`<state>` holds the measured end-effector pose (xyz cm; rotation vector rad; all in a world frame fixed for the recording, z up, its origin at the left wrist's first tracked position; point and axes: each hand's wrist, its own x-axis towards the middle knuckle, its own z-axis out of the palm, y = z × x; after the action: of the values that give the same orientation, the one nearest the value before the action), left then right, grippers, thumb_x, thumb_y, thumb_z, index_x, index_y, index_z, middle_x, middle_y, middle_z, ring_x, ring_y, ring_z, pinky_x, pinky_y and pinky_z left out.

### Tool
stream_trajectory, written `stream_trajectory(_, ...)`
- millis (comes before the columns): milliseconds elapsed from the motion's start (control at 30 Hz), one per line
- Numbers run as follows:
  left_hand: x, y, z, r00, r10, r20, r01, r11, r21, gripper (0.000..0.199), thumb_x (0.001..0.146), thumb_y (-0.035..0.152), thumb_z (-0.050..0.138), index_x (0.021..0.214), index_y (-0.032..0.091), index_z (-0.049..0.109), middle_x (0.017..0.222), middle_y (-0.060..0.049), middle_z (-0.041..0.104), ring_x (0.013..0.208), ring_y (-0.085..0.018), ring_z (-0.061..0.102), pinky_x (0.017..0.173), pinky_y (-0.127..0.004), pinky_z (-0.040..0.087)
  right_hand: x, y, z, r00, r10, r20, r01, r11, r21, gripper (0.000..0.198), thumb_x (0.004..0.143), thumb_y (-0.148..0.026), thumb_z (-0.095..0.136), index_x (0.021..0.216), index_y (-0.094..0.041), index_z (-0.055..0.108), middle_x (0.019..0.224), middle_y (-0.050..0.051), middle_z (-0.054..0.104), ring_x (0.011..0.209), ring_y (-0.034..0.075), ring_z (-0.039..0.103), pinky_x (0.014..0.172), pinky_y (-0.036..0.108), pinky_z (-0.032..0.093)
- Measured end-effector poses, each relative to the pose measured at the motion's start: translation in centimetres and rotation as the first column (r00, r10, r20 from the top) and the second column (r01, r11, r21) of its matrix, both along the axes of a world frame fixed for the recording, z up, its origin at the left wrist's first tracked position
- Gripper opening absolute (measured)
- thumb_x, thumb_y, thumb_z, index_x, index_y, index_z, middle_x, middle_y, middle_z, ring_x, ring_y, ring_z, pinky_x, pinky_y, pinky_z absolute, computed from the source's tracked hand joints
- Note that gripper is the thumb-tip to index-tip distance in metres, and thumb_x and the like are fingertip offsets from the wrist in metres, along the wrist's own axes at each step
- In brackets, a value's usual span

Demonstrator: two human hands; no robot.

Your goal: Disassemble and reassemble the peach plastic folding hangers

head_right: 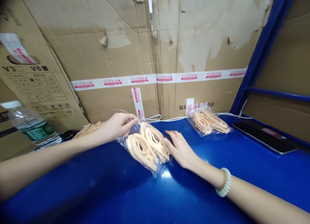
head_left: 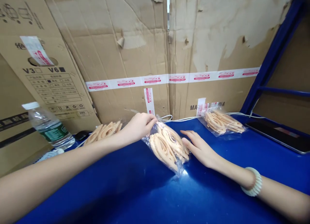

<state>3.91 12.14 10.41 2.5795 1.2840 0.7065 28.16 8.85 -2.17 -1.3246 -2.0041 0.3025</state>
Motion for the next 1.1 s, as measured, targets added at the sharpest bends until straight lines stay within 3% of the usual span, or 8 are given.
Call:
stream_trajectory(167, 1.1, 0.6, 2.1, 0.998, 0.007, -0.062, -0.001, 0.994, 0.108, 0.028, 0.085, 0.022, 0.047, 0.073, 0.014, 0.071, 0.054, 0.0, 0.061, 0.051, -0.013, 0.051, 0.053, -0.025, 0.034, -1.3, -1.6, -0.1, 0.999, 0.035, -0.006, -0.035, 0.999, -0.037, 0.066, 0.097, -0.06, 0.032, 0.143, -0.014, 0.037, 0.147, 0.018, 0.04, 0.137, 0.032, 0.033, 0.114, 0.054, 0.027)
stream_trajectory(367, 1.5, 1.5, 3.1, 0.998, -0.011, -0.065, 0.021, 0.99, 0.139, 0.027, 0.083, 0.017, 0.049, 0.072, 0.014, 0.074, 0.047, 0.003, 0.054, 0.046, -0.01, 0.044, 0.051, -0.024, 0.032, -1.3, -1.4, -0.9, 0.999, -0.002, 0.042, 0.009, 0.988, -0.154, 0.081, 0.093, -0.066, 0.036, 0.151, -0.011, 0.023, 0.156, 0.021, 0.024, 0.143, 0.037, 0.02, 0.115, 0.061, 0.018)
stream_trajectory(500, 0.8, 1.8, 3.8, 0.999, -0.02, -0.043, 0.026, 0.991, 0.128, 0.027, 0.083, 0.02, 0.048, 0.081, 0.014, 0.075, 0.045, 0.005, 0.051, 0.043, -0.009, 0.041, 0.047, -0.022, 0.03, -1.2, -1.3, -1.3, 0.998, 0.039, 0.046, -0.033, 0.992, -0.118, 0.079, 0.093, -0.064, 0.038, 0.153, -0.014, 0.022, 0.155, 0.02, 0.026, 0.143, 0.037, 0.021, 0.114, 0.061, 0.02)
stream_trajectory(633, -0.5, 1.9, 4.4, 0.999, -0.045, -0.026, 0.048, 0.992, 0.116, 0.03, 0.087, 0.027, 0.047, 0.084, 0.016, 0.075, 0.047, 0.004, 0.05, 0.041, -0.009, 0.035, 0.043, -0.023, 0.025, -1.4, -1.5, -0.9, 0.992, 0.025, 0.12, -0.002, 0.983, -0.184, 0.084, 0.093, -0.064, 0.037, 0.152, -0.008, 0.02, 0.156, 0.021, 0.021, 0.145, 0.037, 0.015, 0.114, 0.06, 0.019)
stream_trajectory(800, -2.8, 2.4, 4.7, 0.999, -0.043, 0.024, 0.04, 0.994, 0.098, 0.031, 0.087, 0.035, 0.049, 0.087, 0.017, 0.074, 0.047, 0.004, 0.049, 0.041, -0.009, 0.035, 0.043, -0.023, 0.024, -1.8, -1.8, -0.3, 0.973, 0.028, 0.23, 0.008, 0.989, -0.151, 0.08, 0.091, -0.062, 0.042, 0.152, -0.013, 0.024, 0.156, 0.018, 0.024, 0.145, 0.035, 0.015, 0.114, 0.06, 0.02)
stream_trajectory(933, -5.9, 1.5, 6.3, 0.995, -0.025, 0.099, 0.013, 0.993, 0.118, 0.034, 0.088, 0.042, 0.049, 0.096, 0.018, 0.072, 0.046, 0.006, 0.041, 0.042, -0.008, 0.034, 0.043, -0.021, 0.023, -2.1, -2.4, 0.4, 0.955, 0.003, 0.297, 0.048, 0.985, -0.164, 0.087, 0.085, -0.066, 0.049, 0.153, -0.018, 0.022, 0.157, 0.017, 0.022, 0.145, 0.037, 0.015, 0.112, 0.061, 0.022)
stream_trajectory(1000, -8.1, 0.5, 7.4, 0.983, 0.053, 0.174, -0.087, 0.977, 0.197, 0.038, 0.089, 0.042, 0.048, 0.098, 0.013, 0.07, 0.051, 0.005, 0.044, 0.046, -0.006, 0.037, 0.047, -0.019, 0.025, -2.3, -2.7, 0.7, 0.945, 0.011, 0.328, 0.048, 0.984, -0.169, 0.09, 0.082, -0.065, 0.054, 0.154, -0.023, 0.019, 0.159, 0.015, 0.016, 0.145, 0.037, 0.013, 0.112, 0.061, 0.023)
stream_trajectory(1100, -12.4, 0.1, 8.4, 0.957, 0.228, 0.18, -0.277, 0.903, 0.329, 0.043, 0.093, 0.042, 0.042, 0.111, 0.01, 0.064, 0.057, 0.006, 0.045, 0.054, -0.004, 0.036, 0.055, -0.017, 0.024, -2.7, -3.2, 0.9, 0.925, 0.067, 0.373, -0.003, 0.986, -0.17, 0.093, 0.077, -0.067, 0.06, 0.153, -0.031, 0.02, 0.16, 0.014, 0.011, 0.144, 0.041, 0.012, 0.11, 0.062, 0.023)
